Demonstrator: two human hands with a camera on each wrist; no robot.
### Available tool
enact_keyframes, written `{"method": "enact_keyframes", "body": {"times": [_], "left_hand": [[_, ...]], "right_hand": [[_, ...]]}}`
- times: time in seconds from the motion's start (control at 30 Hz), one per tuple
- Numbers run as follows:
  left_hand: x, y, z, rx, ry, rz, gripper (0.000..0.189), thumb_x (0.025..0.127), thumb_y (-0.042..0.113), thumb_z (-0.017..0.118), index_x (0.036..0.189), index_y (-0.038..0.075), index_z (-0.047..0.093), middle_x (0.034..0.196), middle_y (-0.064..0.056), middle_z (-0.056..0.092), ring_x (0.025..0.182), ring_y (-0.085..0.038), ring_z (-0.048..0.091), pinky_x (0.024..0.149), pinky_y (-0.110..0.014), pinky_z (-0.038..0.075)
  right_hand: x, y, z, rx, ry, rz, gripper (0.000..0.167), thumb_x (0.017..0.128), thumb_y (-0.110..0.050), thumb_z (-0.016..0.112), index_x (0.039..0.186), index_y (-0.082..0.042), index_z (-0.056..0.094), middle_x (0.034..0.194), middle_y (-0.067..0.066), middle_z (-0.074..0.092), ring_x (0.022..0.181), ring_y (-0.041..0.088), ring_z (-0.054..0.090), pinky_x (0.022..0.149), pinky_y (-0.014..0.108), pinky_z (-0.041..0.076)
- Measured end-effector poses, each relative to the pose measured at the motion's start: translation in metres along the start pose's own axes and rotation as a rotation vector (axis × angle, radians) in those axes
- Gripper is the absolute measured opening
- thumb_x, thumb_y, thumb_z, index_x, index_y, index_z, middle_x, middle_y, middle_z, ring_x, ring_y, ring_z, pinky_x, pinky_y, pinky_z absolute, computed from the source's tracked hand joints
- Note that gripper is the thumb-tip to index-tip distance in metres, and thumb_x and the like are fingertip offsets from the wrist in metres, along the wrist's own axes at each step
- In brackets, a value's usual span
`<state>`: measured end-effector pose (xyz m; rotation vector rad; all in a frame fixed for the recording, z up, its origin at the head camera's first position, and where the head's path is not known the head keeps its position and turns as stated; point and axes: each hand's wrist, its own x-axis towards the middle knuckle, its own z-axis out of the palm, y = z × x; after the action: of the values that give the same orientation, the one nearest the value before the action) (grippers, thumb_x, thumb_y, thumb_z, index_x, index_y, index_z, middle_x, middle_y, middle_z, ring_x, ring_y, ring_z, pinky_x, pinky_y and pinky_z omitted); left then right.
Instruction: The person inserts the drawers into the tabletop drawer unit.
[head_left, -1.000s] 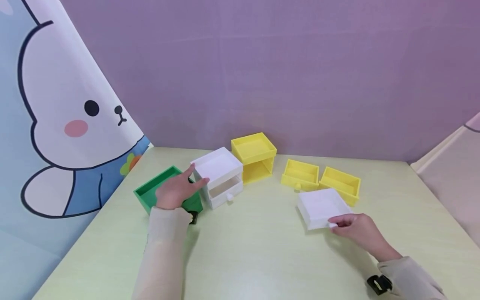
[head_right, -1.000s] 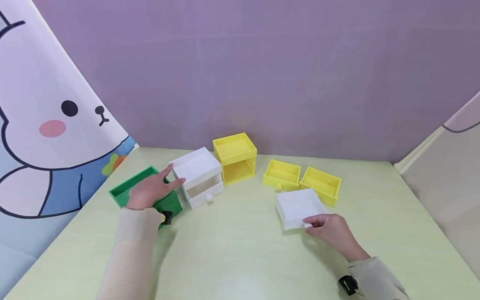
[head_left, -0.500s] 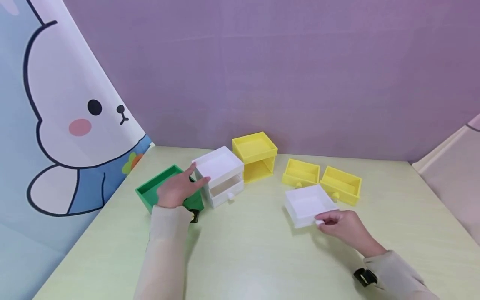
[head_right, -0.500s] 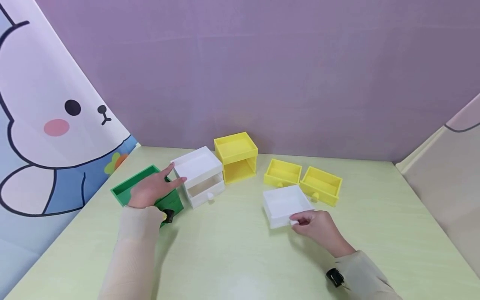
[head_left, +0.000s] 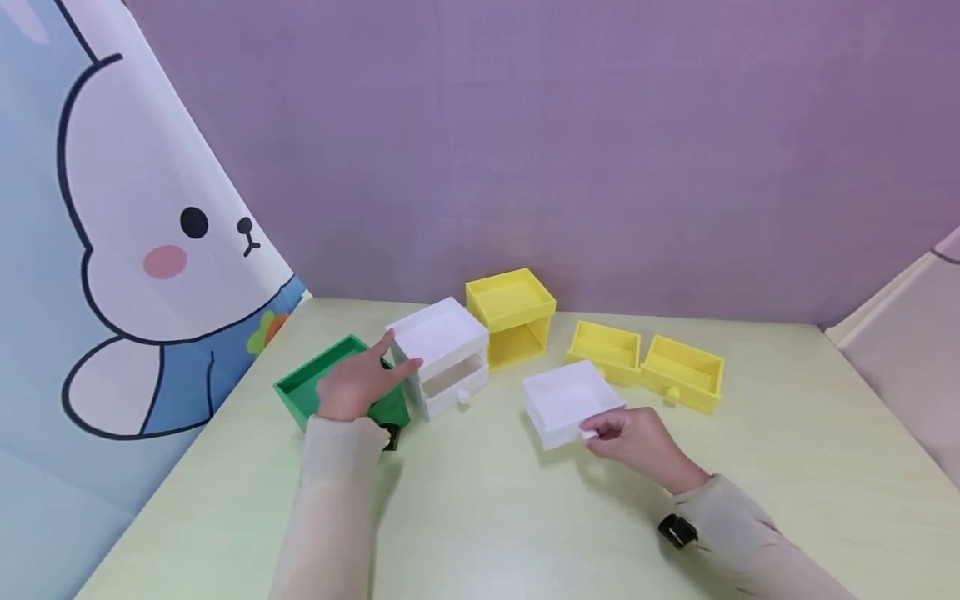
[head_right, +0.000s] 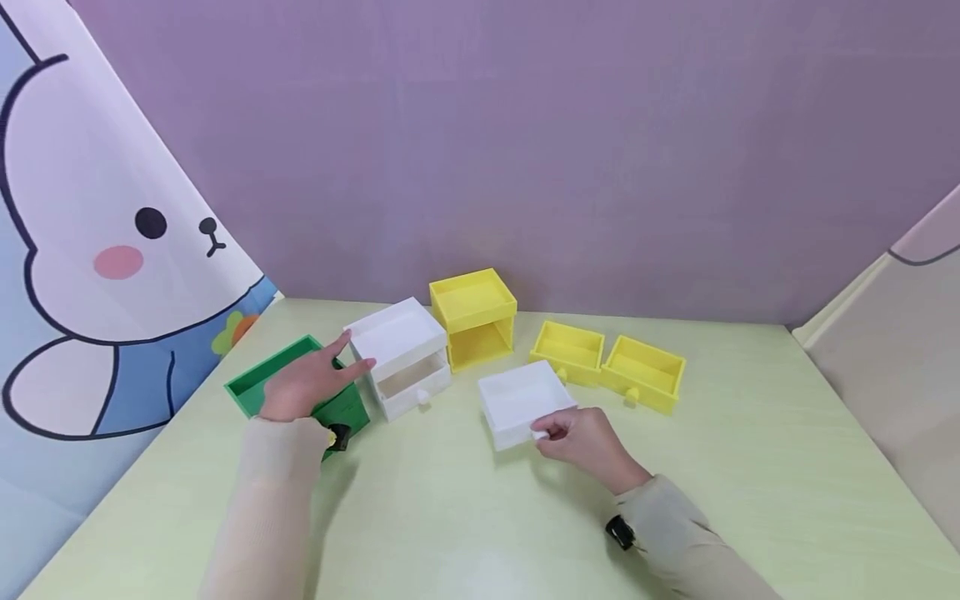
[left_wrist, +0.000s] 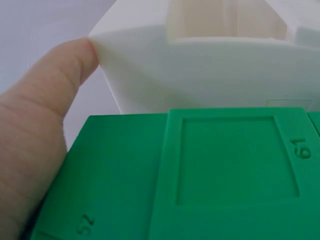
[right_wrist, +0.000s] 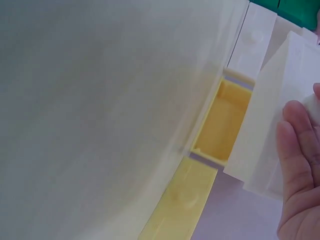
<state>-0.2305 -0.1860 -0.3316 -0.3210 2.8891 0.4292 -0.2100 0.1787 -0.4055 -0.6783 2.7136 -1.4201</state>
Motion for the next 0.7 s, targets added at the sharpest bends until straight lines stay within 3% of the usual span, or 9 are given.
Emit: {"method": "enact_keyframes", "body": {"times": [0.2,0.43,0.7], "left_hand": [[-0.002,-0.002,0.005,-0.005,0.005,0.002,0.085,0.087,0.073,0.041,0.154,0.028,0.016,0.07,-0.011,0.052,0.051,-0.016,0.036,0.047,-0.028,0.025],[-0.003,-0.001,0.003,-0.017,0.018,0.008,0.085,0.086,0.074,0.041,0.154,0.028,0.017,0.07,-0.01,0.052,0.051,-0.016,0.036,0.047,-0.029,0.024],[-0.002,-0.001,0.0,-0.019,0.027,-0.002,0.085,0.086,0.074,0.042,0.154,0.029,0.017,0.073,-0.011,0.053,0.056,-0.018,0.043,0.048,-0.029,0.025]], "right_hand": [[0.016,-0.004,0.018,-0.001,-0.069,-0.071,0.014,0.077,-0.003,0.074,0.09,0.002,0.075,0.079,0.004,0.071,0.071,0.002,0.061,0.061,0.023,0.051],[0.036,-0.017,0.037,0.046,-0.106,-0.049,0.017,0.078,-0.005,0.073,0.094,0.001,0.075,0.081,0.004,0.072,0.074,0.009,0.061,0.062,0.023,0.05],[0.05,-0.031,0.054,0.102,-0.131,-0.095,0.017,0.078,-0.002,0.072,0.094,0.004,0.074,0.081,0.006,0.072,0.072,0.006,0.059,0.06,0.021,0.049]]}}
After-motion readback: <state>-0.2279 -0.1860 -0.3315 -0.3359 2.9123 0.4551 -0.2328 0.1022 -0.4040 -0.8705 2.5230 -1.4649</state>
